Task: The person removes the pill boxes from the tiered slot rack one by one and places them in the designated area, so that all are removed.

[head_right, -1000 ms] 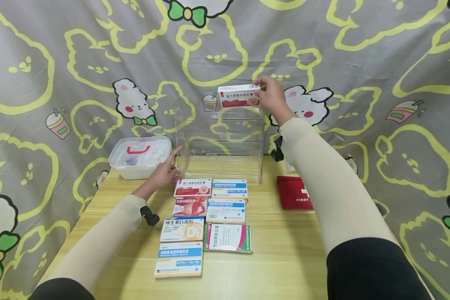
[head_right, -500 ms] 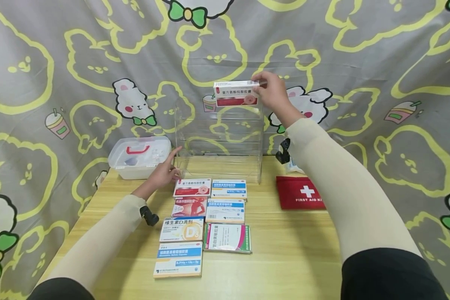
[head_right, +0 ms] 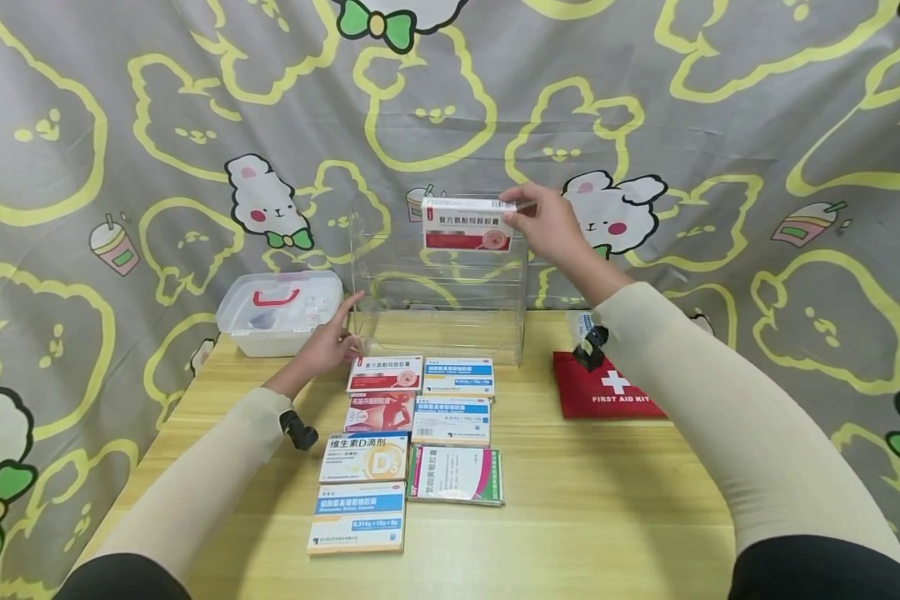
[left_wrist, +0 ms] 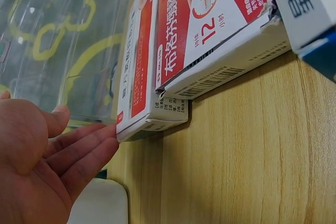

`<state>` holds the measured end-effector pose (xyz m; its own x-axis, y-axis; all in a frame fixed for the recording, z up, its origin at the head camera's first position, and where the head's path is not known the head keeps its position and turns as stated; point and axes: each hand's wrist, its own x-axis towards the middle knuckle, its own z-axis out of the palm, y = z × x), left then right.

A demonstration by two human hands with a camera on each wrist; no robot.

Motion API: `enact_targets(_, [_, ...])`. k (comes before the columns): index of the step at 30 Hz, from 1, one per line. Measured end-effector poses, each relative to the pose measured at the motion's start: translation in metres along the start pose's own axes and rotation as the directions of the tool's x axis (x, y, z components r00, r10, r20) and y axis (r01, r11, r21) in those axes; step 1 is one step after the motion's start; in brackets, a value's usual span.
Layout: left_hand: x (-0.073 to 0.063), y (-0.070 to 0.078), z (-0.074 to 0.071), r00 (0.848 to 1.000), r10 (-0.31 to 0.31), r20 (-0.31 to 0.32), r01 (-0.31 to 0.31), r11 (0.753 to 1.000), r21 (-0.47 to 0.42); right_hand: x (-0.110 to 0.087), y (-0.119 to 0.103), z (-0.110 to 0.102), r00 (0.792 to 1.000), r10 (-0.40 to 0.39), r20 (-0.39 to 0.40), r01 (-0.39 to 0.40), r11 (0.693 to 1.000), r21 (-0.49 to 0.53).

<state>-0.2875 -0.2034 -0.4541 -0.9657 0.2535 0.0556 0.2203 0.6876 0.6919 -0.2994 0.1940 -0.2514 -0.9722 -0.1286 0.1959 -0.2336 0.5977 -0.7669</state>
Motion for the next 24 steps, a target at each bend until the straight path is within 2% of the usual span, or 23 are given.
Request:
enact_targets(5, [0.000, 0.001, 0.000, 1.000, -0.016, -0.001, 0.016, 1.000, 0.011, -0.024, 0.013, 0.012, 0.999, -0.033, 0.040, 0.033, 0.999, 0.012])
enact_targets(16, [0.001, 0.000, 0.000, 1.000, -0.019, 0.001, 0.019, 1.000, 0.008, -0.074, 0.040, 0.043, 0.988, -0.056, 0.141, 0.055, 0.998, 0.010])
enact_targets(24, [-0.001, 0.001, 0.000, 1.000, -0.013, 0.007, 0.013, 1.000, 0.007, -0.107, 0.057, 0.062, 0.977, -0.047, 0.209, 0.038, 0.998, 0.046])
